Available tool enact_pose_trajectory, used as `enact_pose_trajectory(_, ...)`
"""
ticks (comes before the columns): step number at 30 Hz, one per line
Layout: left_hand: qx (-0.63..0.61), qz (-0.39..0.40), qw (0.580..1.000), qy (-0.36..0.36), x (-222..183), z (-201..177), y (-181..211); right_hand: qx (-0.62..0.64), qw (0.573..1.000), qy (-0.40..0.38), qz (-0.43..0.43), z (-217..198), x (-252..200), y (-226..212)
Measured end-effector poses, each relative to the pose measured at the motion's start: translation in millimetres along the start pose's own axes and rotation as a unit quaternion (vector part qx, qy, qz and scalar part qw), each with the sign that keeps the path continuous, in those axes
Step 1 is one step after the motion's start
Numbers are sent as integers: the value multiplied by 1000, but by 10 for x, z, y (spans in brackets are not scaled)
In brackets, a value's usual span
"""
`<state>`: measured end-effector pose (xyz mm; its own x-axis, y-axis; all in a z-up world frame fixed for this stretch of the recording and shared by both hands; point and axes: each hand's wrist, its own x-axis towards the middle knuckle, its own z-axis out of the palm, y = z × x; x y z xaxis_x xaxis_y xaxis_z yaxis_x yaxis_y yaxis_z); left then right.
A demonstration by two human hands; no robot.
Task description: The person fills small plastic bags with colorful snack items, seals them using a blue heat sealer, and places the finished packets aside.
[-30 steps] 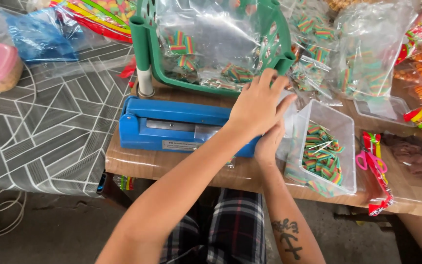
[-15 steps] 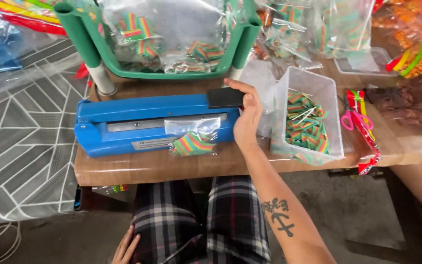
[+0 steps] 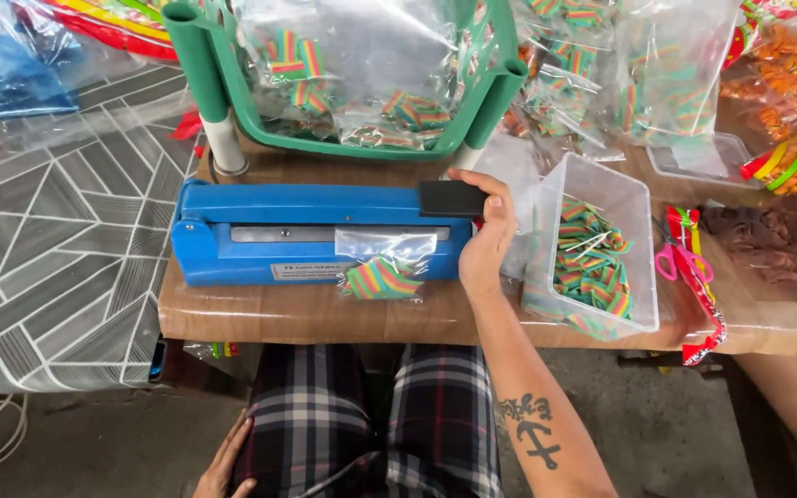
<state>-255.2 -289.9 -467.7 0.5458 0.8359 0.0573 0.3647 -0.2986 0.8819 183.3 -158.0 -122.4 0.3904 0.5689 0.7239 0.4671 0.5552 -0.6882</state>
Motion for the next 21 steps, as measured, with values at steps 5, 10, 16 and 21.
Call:
enact_pose_trajectory(5,7,-26,999,17,-27,13,49,2,1000,-4,4,-3,-9,-10)
enact_pose_trajectory(10,-12,-12,1000,10,-10,-3,-8,-6,1000,-2,5,2,-7,-26)
enact_pose_trajectory(16,-20,-56,998,13,-17,-10,62,-2,1000,-2,3,-2,-3,-8)
enact_pose_trajectory(21,-8,-81,997,9,-5,14,-9,8,1000,-2,12,1,-10,-8)
